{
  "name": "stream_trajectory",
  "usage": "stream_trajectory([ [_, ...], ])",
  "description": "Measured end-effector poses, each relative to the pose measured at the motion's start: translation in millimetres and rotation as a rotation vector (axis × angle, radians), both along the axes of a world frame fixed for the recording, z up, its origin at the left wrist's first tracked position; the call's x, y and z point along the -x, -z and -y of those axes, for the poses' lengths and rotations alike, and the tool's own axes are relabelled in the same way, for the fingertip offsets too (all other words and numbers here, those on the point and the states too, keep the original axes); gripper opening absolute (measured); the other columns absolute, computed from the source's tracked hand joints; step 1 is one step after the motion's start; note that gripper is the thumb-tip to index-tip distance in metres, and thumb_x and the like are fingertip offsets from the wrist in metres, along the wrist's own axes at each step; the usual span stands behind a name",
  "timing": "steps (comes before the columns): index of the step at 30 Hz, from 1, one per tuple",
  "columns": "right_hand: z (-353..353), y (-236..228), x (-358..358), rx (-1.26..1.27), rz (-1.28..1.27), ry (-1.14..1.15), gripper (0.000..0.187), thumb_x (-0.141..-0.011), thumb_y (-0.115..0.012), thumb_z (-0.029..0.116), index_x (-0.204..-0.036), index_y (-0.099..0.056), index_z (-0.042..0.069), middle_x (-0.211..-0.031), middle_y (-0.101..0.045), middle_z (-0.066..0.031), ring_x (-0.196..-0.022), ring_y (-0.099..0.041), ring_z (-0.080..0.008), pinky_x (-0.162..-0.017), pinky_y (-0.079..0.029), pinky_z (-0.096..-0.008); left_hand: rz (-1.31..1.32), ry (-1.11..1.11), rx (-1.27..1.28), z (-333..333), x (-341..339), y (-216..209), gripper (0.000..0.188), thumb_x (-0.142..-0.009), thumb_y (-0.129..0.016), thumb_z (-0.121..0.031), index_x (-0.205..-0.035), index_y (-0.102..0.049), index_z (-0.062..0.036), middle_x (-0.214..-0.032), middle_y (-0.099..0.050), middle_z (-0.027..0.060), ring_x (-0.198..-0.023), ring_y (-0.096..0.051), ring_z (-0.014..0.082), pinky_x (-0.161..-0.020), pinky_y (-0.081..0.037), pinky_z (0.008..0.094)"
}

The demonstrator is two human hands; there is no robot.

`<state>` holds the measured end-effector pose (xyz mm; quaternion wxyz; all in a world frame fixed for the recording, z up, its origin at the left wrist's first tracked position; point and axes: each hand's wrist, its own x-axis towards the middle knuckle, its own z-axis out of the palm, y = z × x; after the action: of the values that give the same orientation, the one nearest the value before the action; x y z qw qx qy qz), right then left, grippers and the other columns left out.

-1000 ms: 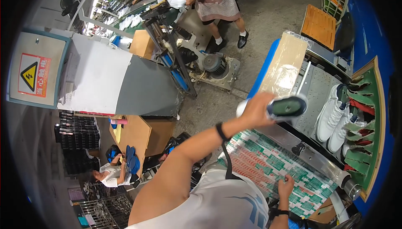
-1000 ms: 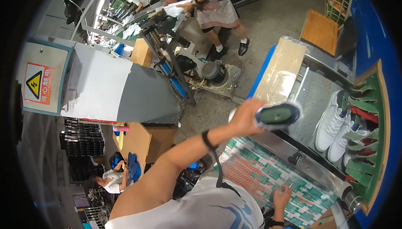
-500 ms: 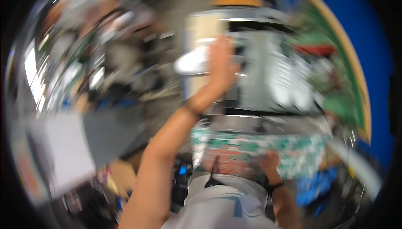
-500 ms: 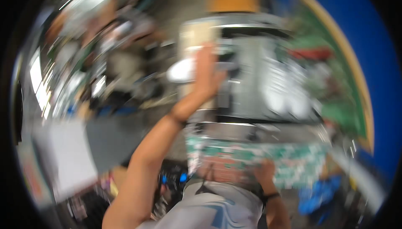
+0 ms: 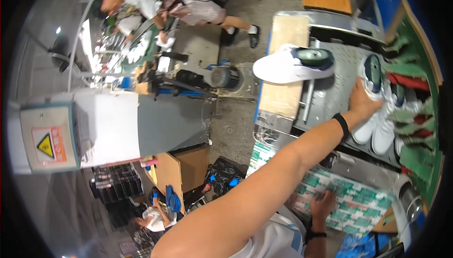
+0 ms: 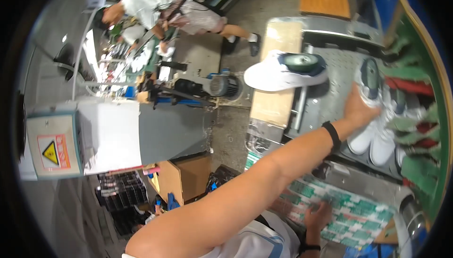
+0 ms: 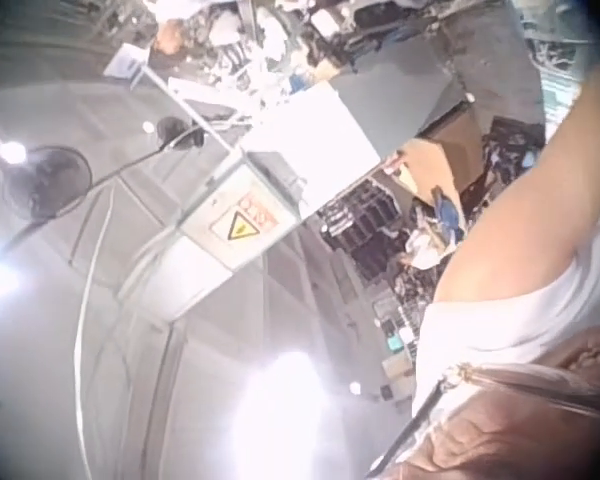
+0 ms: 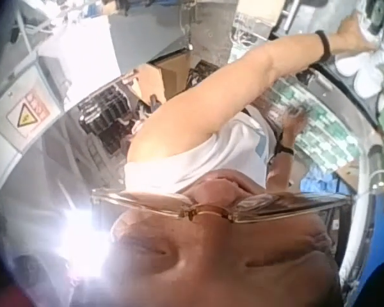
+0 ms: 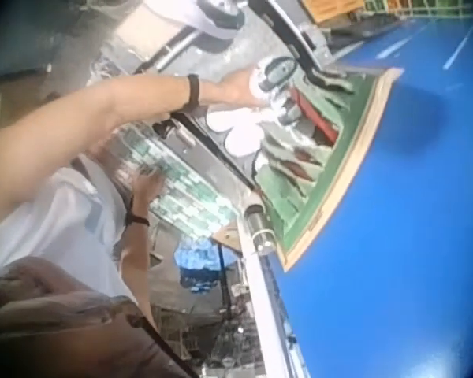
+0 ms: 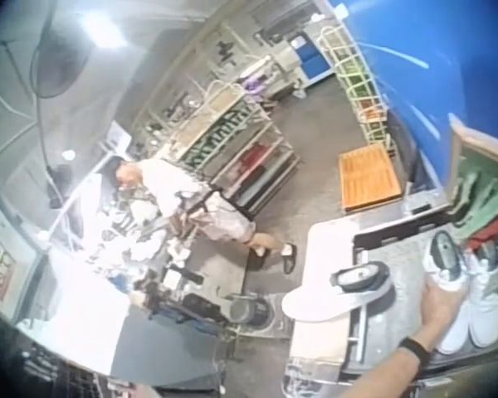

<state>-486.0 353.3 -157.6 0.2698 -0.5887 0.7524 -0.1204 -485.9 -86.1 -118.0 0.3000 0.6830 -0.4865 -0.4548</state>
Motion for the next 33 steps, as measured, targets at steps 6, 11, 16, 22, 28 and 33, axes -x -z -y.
stream_trajectory([
  [6, 20, -6, 6, -0.038, 0.089, -0.069, 0.031, -0.079, -0.077, 0.015, -0.100, -0.056, 0.007, -0.100, -0.056, -0.0167, -0.094, -0.060, -0.0428, -0.082, -0.047, -0.0549, -0.771, 0.057, -0.260, 28, -100, -33, 0.049, -0.090, -0.082, -0.025, -0.132, -0.068, -0.0038, -0.123, -0.076, 0.0123, -0.114, -0.073, 0.0226, -0.104, -0.056, 0.0393],
  [11, 29, -14, -3, -0.011, 0.049, -0.058, 0.032, -0.079, -0.079, 0.017, -0.099, -0.055, 0.008, -0.099, -0.056, -0.0170, -0.095, -0.060, -0.0430, -0.084, -0.048, -0.0545, -1.229, 0.194, -0.300, -40, -187, -86, 0.072, -0.099, -0.076, -0.038, -0.157, -0.051, -0.0020, -0.145, -0.068, 0.0127, -0.130, -0.068, 0.0237, -0.115, -0.052, 0.0384],
  [16, 30, -13, -2, -0.080, 0.066, -0.097, 0.034, -0.080, -0.081, 0.020, -0.095, -0.053, 0.008, -0.099, -0.057, -0.0173, -0.097, -0.061, -0.0440, -0.084, -0.050, -0.0545, -1.033, 0.308, -0.381, -174, -289, -107, 0.087, -0.092, -0.084, -0.039, -0.160, -0.047, -0.0002, -0.150, -0.064, 0.0134, -0.133, -0.064, 0.0218, -0.117, -0.050, 0.0375],
  [22, 12, 2, 15, -0.526, 0.520, 0.123, 0.051, -0.090, -0.083, 0.036, -0.128, -0.065, 0.007, -0.104, -0.062, -0.0100, -0.096, -0.063, -0.0259, -0.079, -0.054, -0.0457, -0.851, 0.080, -0.575, -313, -367, -115, 0.076, -0.090, -0.084, -0.029, -0.153, -0.053, -0.0002, -0.140, -0.069, 0.0108, -0.123, -0.068, 0.0198, -0.106, -0.054, 0.0348],
  [28, -59, -53, -9, -0.942, 1.359, 0.566, 0.095, -0.096, -0.077, 0.044, -0.171, -0.032, 0.005, -0.137, -0.064, -0.0155, -0.107, -0.064, -0.0235, -0.088, -0.056, -0.0411, -0.308, -0.069, -0.260, -382, -330, -97, 0.069, -0.085, -0.087, -0.027, -0.144, -0.058, -0.0040, -0.134, -0.070, 0.0145, -0.123, -0.068, 0.0250, -0.106, -0.053, 0.0402],
  [33, -89, -111, -34, -0.789, 0.924, 0.115, 0.107, -0.101, -0.071, 0.038, -0.175, -0.005, -0.004, -0.165, -0.041, -0.0259, -0.139, -0.057, -0.0293, -0.118, -0.045, -0.0381, 0.268, 0.072, -0.111, -428, -281, -61, 0.111, -0.078, -0.091, -0.052, -0.156, -0.038, 0.0064, -0.142, -0.058, 0.0325, -0.134, -0.059, 0.0478, -0.109, -0.050, 0.0559],
])
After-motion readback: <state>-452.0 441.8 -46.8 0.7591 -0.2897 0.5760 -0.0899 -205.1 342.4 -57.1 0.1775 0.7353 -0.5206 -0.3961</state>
